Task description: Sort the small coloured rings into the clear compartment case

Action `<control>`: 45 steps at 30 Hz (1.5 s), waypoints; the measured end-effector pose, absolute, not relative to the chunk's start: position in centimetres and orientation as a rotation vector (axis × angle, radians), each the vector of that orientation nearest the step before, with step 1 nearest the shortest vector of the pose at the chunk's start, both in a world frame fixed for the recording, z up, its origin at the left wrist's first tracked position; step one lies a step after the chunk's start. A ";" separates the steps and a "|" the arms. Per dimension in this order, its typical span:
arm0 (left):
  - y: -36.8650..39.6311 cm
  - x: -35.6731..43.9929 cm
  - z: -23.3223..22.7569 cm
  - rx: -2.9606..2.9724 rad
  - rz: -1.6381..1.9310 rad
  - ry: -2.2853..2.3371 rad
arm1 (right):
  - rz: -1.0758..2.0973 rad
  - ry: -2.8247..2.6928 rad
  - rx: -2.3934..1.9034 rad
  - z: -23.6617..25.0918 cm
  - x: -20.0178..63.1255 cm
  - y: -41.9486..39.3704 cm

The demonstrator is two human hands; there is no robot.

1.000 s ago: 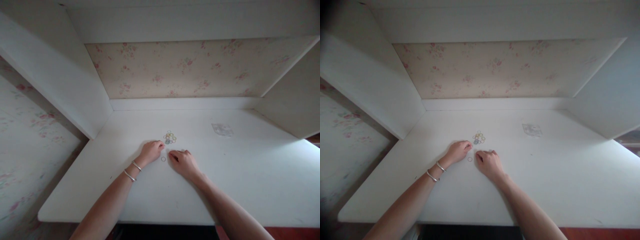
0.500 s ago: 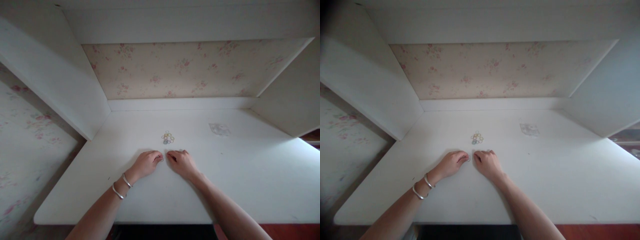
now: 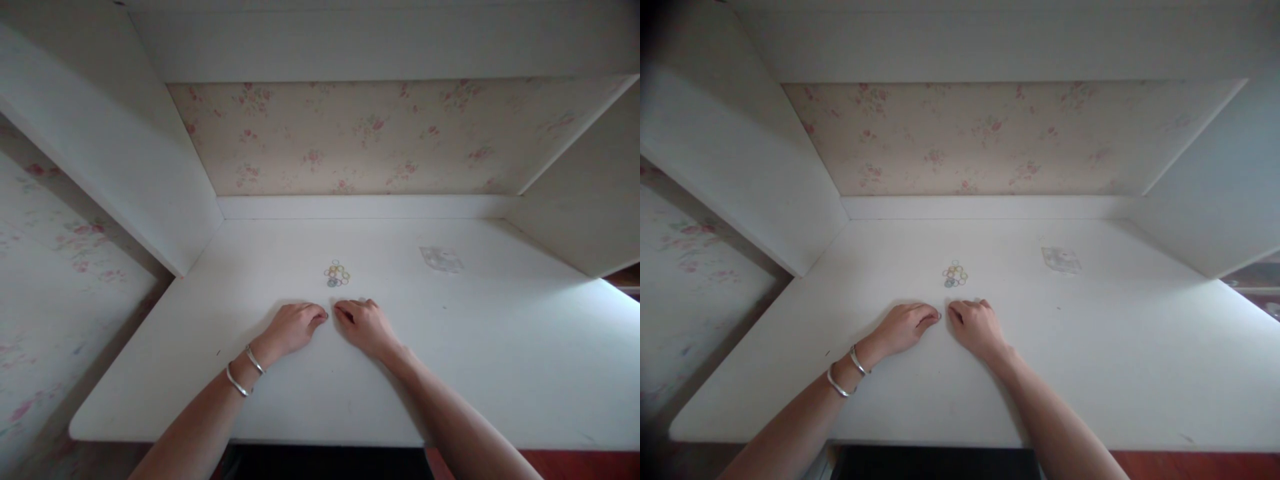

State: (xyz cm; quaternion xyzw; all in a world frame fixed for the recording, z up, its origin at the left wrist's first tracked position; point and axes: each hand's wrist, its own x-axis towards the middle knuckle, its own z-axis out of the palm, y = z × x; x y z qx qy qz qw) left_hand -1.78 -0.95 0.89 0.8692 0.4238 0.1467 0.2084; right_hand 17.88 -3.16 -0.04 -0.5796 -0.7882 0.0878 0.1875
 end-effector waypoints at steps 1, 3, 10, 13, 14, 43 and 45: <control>-0.9 -1.8 0.9 2.426 0.401 1.182 | 0.247 -2.220 -1.626 0.0 17.9 -3.2; -0.9 -1.8 0.8 2.432 0.398 1.181 | 0.243 -2.223 -1.620 0.0 17.9 -3.2; -0.3 -2.0 1.0 2.179 0.523 1.181 | 0.253 -2.224 -1.632 0.0 17.8 -3.2; 0.2 -2.1 1.0 2.042 0.578 1.191 | 0.255 -2.226 -1.629 0.1 17.8 -3.2; 0.4 -2.2 0.9 2.011 0.590 1.205 | 0.252 -2.227 -1.626 0.1 17.8 -3.2; 1.5 -2.4 0.1 1.758 0.717 1.186 | -0.009 -2.264 -1.925 2.2 14.2 4.9; 1.5 -2.3 0.1 1.757 0.717 1.175 | -0.007 -2.294 -1.968 2.0 14.3 5.4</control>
